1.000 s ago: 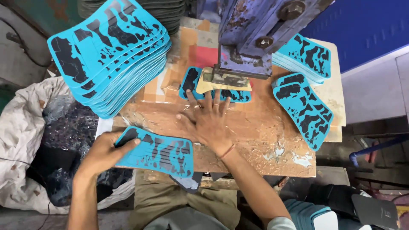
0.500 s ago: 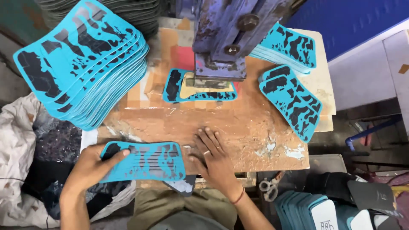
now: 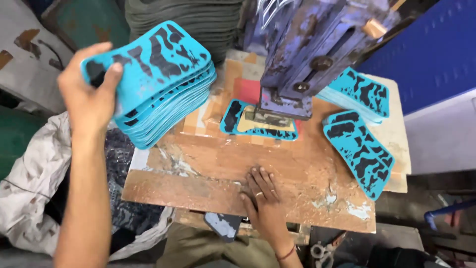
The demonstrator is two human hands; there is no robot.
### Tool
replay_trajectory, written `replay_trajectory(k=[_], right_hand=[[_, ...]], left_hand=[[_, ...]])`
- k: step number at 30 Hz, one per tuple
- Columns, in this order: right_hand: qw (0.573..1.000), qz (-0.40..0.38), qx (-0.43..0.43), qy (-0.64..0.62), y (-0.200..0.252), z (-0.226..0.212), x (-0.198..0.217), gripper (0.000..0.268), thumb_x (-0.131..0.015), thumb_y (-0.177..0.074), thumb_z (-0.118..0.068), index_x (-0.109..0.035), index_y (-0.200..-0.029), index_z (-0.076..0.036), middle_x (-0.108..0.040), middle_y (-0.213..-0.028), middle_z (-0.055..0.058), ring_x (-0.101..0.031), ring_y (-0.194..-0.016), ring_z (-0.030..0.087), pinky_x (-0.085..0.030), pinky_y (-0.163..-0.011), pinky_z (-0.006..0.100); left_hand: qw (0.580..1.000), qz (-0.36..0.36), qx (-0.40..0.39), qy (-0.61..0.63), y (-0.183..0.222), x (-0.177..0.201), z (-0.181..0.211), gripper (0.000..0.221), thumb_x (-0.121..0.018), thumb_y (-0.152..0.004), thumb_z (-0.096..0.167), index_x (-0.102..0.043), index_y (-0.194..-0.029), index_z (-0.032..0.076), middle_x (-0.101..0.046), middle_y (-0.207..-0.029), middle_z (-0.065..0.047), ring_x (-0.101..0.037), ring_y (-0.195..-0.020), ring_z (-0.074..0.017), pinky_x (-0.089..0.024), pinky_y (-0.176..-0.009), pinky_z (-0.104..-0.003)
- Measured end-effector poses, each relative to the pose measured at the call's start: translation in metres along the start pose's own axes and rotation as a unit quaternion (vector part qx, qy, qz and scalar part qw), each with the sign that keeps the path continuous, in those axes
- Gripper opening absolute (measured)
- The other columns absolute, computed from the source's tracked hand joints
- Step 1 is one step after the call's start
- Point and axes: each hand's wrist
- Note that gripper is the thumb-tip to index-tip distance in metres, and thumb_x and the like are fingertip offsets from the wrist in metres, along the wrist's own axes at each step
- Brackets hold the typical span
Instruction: The worker uses a punching machine to cut out sandal or shoe sole shapes from printed foam sheets.
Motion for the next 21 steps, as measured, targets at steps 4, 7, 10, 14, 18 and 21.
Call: replay_trajectory(k=[4, 7, 10, 14, 18, 21], right_hand=[[1.000, -0.012, -0.021, 0.003, 0.006, 0.033, 0.025, 0.052, -0.071, -0.089, -0.022, -0.062, -0.136, -0.003, -0.056, -0.144, 0.020, -0.047, -0.137, 0.040, -0.034, -0.114, 0.050], [0.991, 0.038, -0.068, 0.104, -0.002, 0.092, 0.068, 0.050, -0.073, -0.091, -0.029, -0.062, -0.133, -0.004, -0.058, -0.139, 0.021, -0.049, -0.134, 0.043, -0.038, -0.115, 0.052], [0.935, 0.166, -0.123, 0.289, -0.016, 0.146, 0.107, 0.081, -0.076, -0.083, -0.045, -0.056, -0.143, 0.005, -0.052, -0.145, 0.034, -0.045, -0.136, 0.053, -0.032, -0.110, 0.063], [0.957, 0.095, -0.136, 0.239, -0.014, 0.168, 0.107, 0.065, -0.072, -0.084, -0.030, -0.061, -0.142, -0.001, -0.057, -0.142, 0.028, -0.052, -0.133, 0.049, -0.040, -0.109, 0.057], [0.983, 0.050, -0.157, 0.087, 0.004, 0.128, 0.084, 0.043, -0.064, -0.098, -0.023, -0.063, -0.137, -0.006, -0.063, -0.143, 0.019, -0.060, -0.131, 0.039, -0.049, -0.111, 0.047], [0.995, 0.014, -0.069, 0.070, 0.011, 0.079, 0.042, 0.060, -0.076, -0.081, -0.030, -0.062, -0.131, 0.000, -0.057, -0.141, 0.025, -0.053, -0.132, 0.044, -0.040, -0.110, 0.054]], left_hand=[[0.982, -0.013, 0.031, -0.185, -0.018, -0.008, 0.031, 0.037, -0.079, -0.094, 0.009, -0.071, -0.130, 0.004, -0.074, -0.121, -0.019, -0.071, -0.112, -0.0298, -0.054, -0.104, -0.041], [0.929, 0.003, -0.138, -0.344, -0.021, -0.004, 0.039, 0.068, -0.097, -0.080, 0.023, -0.065, -0.137, 0.004, -0.057, -0.143, -0.030, -0.052, -0.130, -0.0465, -0.045, -0.106, -0.052], [0.857, -0.151, -0.164, -0.464, -0.020, -0.004, 0.031, 0.111, -0.097, -0.061, 0.068, -0.057, -0.145, 0.007, -0.051, -0.144, -0.030, -0.044, -0.134, -0.0464, -0.040, -0.102, -0.058], [0.895, -0.254, 0.028, -0.366, -0.009, -0.015, 0.042, 0.119, -0.092, -0.056, 0.058, -0.049, -0.156, 0.011, -0.056, -0.139, -0.024, -0.050, -0.129, -0.0466, -0.044, -0.101, -0.057], [0.897, -0.247, 0.056, -0.364, -0.003, -0.017, 0.045, 0.113, -0.091, -0.062, 0.053, -0.050, -0.158, 0.010, -0.057, -0.139, -0.023, -0.052, -0.130, -0.0455, -0.045, -0.102, -0.056], [0.810, -0.118, -0.205, -0.537, 0.009, -0.021, 0.078, 0.103, -0.090, -0.062, 0.060, -0.056, -0.144, 0.007, -0.060, -0.136, -0.019, -0.056, -0.128, -0.0384, -0.045, -0.103, -0.051]])
Point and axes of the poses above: each hand's wrist, its own y-axis away from the middle knuckle, its own x-axis out of the back of the hand, z = x × y
